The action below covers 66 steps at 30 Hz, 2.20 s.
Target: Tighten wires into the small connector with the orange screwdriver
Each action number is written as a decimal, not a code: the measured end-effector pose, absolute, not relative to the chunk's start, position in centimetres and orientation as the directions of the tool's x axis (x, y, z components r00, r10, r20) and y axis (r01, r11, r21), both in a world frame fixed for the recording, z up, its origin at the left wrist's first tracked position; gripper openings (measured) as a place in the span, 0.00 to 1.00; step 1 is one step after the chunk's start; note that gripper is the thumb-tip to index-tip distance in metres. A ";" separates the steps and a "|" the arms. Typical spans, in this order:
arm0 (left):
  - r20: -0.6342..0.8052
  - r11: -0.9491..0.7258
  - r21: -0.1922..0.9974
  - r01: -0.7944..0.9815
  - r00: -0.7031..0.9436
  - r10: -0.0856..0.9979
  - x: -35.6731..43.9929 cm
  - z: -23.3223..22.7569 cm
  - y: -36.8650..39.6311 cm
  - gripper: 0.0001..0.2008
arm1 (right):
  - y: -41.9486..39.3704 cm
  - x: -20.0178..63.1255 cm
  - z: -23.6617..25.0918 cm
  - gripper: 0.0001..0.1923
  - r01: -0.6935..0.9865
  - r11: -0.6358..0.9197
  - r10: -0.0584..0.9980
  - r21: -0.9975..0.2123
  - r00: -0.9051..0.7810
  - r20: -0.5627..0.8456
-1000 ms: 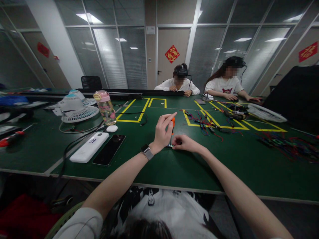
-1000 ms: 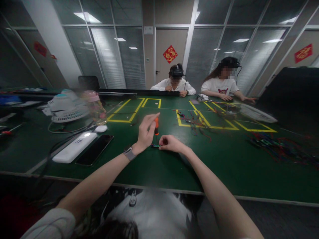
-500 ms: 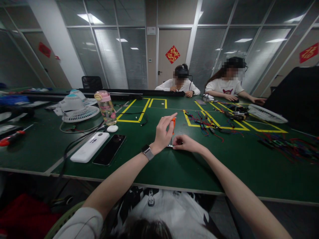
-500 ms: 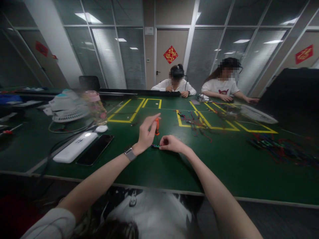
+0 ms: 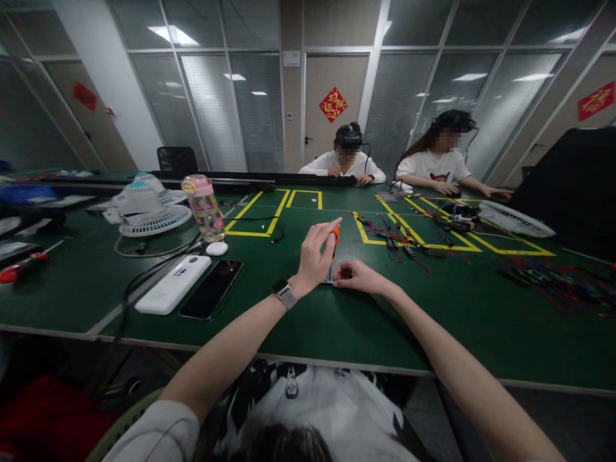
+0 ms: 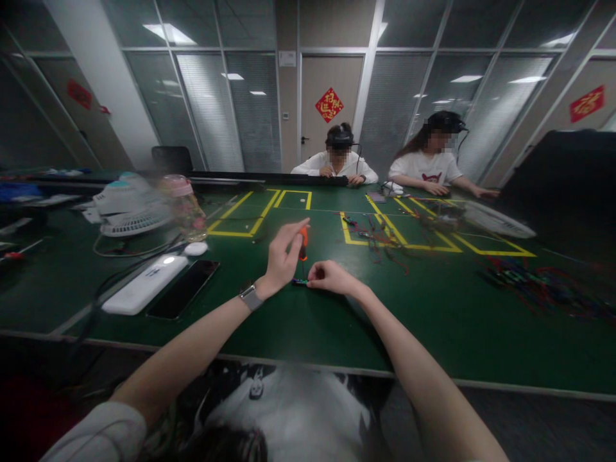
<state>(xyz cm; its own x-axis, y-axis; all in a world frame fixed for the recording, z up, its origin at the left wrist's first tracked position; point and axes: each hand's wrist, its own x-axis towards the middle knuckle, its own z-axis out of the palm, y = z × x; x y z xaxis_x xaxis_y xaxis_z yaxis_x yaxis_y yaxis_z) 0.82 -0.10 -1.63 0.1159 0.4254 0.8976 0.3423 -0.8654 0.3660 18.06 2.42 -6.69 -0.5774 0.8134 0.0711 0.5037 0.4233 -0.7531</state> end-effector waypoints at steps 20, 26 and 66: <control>0.897 -0.868 0.373 0.328 0.111 0.428 0.9 -1.5 -0.1 0.14 | 2.4 18.1 -6.5 0.12 0.478 0.441 0.783 -0.760 -0.618 0.066; 0.908 -0.853 0.350 0.388 0.083 0.410 0.9 -1.6 -0.1 0.11 | 2.5 18.2 -6.5 0.11 0.469 0.435 0.781 -0.768 -0.622 0.062; 0.889 -0.833 0.401 0.381 0.059 0.455 1.0 -1.8 0.1 0.11 | 2.0 17.6 -6.5 0.09 0.492 0.446 0.798 -0.747 -0.596 0.084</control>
<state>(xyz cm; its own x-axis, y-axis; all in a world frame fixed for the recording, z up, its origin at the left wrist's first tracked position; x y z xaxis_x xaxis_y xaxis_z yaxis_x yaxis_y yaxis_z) 1.00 0.13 -1.77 0.0590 0.4549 0.8886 0.3812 -0.8329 0.4011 17.60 1.98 -6.48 -0.5964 0.7983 0.0840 0.4920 0.4463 -0.7475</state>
